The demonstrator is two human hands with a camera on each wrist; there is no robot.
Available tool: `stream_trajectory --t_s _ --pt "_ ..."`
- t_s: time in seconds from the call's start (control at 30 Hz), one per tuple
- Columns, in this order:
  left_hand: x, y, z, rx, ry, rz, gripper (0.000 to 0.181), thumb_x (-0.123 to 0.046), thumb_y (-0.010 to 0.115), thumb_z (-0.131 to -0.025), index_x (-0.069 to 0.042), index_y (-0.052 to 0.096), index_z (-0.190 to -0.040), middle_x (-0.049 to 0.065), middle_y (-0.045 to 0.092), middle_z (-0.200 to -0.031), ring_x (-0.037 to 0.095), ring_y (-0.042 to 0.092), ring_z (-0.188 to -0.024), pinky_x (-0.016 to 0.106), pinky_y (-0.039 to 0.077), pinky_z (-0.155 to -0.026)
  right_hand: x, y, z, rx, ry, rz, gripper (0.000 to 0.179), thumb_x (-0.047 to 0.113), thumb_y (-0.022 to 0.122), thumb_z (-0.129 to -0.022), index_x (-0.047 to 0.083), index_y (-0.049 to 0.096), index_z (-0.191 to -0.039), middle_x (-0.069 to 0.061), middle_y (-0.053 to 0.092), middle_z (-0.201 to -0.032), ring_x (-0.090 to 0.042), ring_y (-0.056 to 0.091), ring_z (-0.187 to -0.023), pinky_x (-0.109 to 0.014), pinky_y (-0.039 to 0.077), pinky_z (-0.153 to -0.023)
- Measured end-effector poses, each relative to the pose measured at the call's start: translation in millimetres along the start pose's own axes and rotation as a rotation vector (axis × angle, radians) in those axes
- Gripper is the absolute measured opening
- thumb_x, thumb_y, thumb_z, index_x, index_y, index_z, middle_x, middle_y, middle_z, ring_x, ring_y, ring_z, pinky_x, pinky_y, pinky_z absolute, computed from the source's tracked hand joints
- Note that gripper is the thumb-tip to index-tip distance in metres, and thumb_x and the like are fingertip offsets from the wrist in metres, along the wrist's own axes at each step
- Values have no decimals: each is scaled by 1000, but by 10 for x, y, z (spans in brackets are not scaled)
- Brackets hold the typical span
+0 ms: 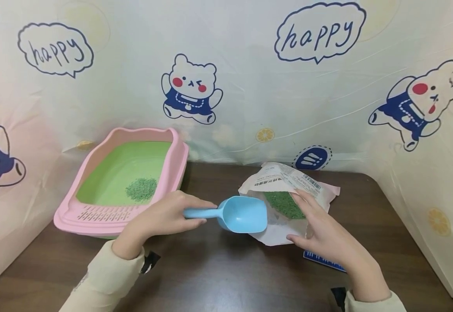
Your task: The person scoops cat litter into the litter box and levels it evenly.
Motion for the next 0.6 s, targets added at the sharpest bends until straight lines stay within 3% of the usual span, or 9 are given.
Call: stream_trajectory --t_s 0.17,0.4,0.6 --pt "36 77 -69 -11 -12 14 26 -15 68 -89 -18 74 -115 -9 64 -79 0 48 -60 16 43 -58 -12 17 -2 -5 -8 -9 94 17 88 -72 2 37 -150 -21 34 -153 -41 43 -128 3 12 -103" --pt "84 172 -204 -6 -39 8 23 -14 66 -89 -20 74 -109 -11 58 -72 2 44 -60 16 40 -59 -32 9 22 11 30 -13 94 19 87 -74 2 37 -151 -22 33 -154 -42 42 -129 4 11 -101" --pt "127 271 -295 -15 -75 30 24 -14 68 -88 -20 75 -111 -10 58 -70 2 44 -58 17 40 -59 -26 30 25 1 9 -25 92 18 88 -73 2 38 -149 -21 34 -153 -41 43 -128 3 12 -102"
Point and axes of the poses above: each hand's wrist, its own z-axis away from the middle knuckle, its own y-axis out of the palm, x = y × z, the point moved 7 cm from there along -z, towards the middle knuckle
